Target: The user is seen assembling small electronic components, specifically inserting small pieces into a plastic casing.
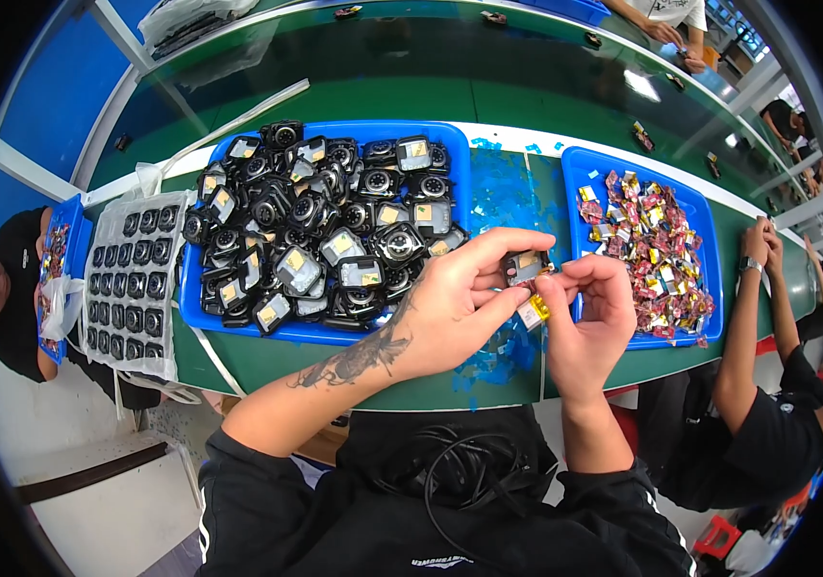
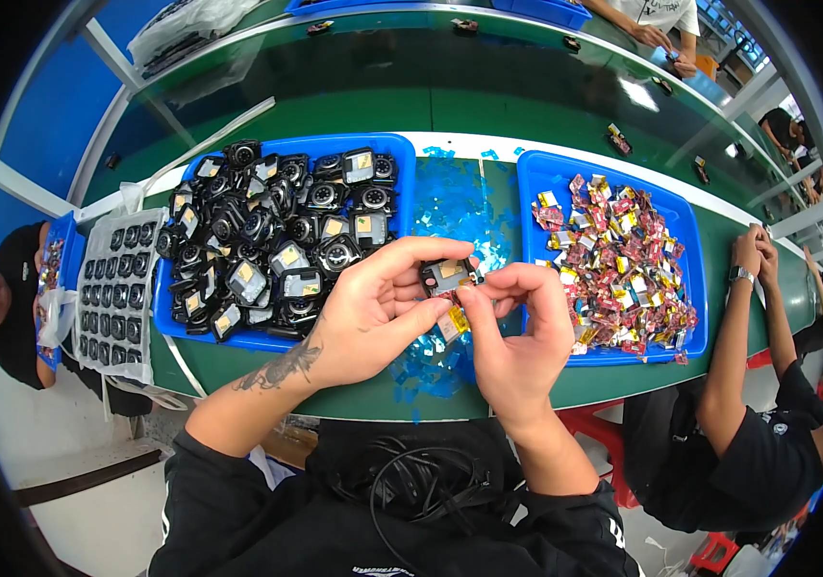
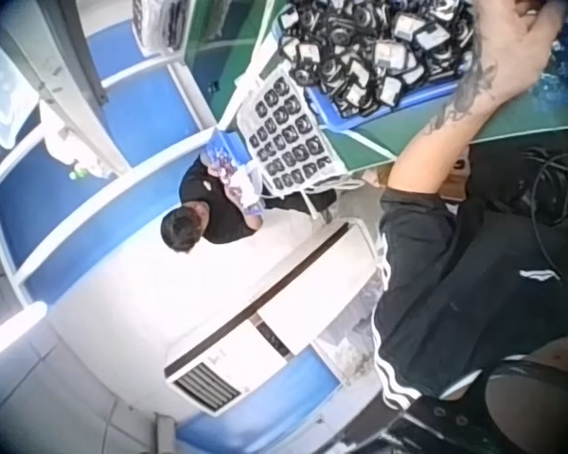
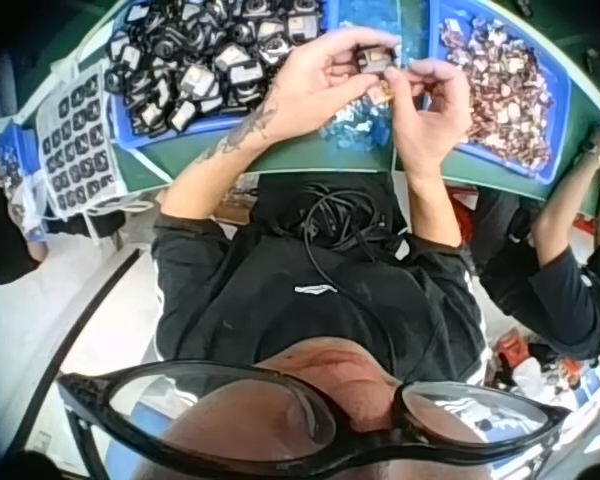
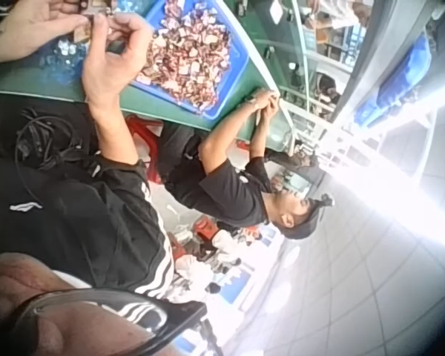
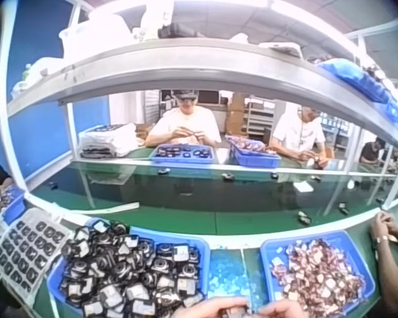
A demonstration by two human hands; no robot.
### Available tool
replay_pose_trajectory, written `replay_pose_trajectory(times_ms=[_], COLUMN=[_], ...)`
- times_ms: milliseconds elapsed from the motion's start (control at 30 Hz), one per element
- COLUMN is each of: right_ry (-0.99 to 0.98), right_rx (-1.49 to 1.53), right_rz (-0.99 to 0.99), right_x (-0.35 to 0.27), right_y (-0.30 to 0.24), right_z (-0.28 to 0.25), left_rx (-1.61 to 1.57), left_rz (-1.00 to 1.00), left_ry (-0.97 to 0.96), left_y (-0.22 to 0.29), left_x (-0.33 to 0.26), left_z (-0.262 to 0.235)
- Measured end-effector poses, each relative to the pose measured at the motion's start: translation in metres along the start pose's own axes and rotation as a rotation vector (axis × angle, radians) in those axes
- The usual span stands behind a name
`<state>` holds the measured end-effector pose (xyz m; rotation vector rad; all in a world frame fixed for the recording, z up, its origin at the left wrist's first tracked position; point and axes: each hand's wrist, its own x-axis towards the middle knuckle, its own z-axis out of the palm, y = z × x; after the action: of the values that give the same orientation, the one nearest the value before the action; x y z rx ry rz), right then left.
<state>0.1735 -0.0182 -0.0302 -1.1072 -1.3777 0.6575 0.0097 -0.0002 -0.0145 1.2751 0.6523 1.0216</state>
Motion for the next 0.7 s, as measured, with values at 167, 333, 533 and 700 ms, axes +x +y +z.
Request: replay_pose_trajectory(times_ms=[167,333,533,700], right_ry=[0.013,0.006,-0.124,-0.134], right_rx=[-0.100,0.060,0.214,0.269], right_rz=[-0.085,0.047,0.206,0.206], right_x=[-0.006,-0.006,-0.002,0.002], right_y=[0.005,-0.001,-0.006,-0.007], right_z=[0.005,0.009,0.000,0.000], left_rx=[-0.028,-0.013,-0.072,0.072], left_rz=[-0.025,-0.039,0.028,0.071], left_ry=[0.070,0.046,0.058,0.022], left_y=[0.002,0.009,0.002,0.007], left_x=[-0.001,-0.002,-0.001,-0.003], left_z=[0.004,0.002,0.005,0.005])
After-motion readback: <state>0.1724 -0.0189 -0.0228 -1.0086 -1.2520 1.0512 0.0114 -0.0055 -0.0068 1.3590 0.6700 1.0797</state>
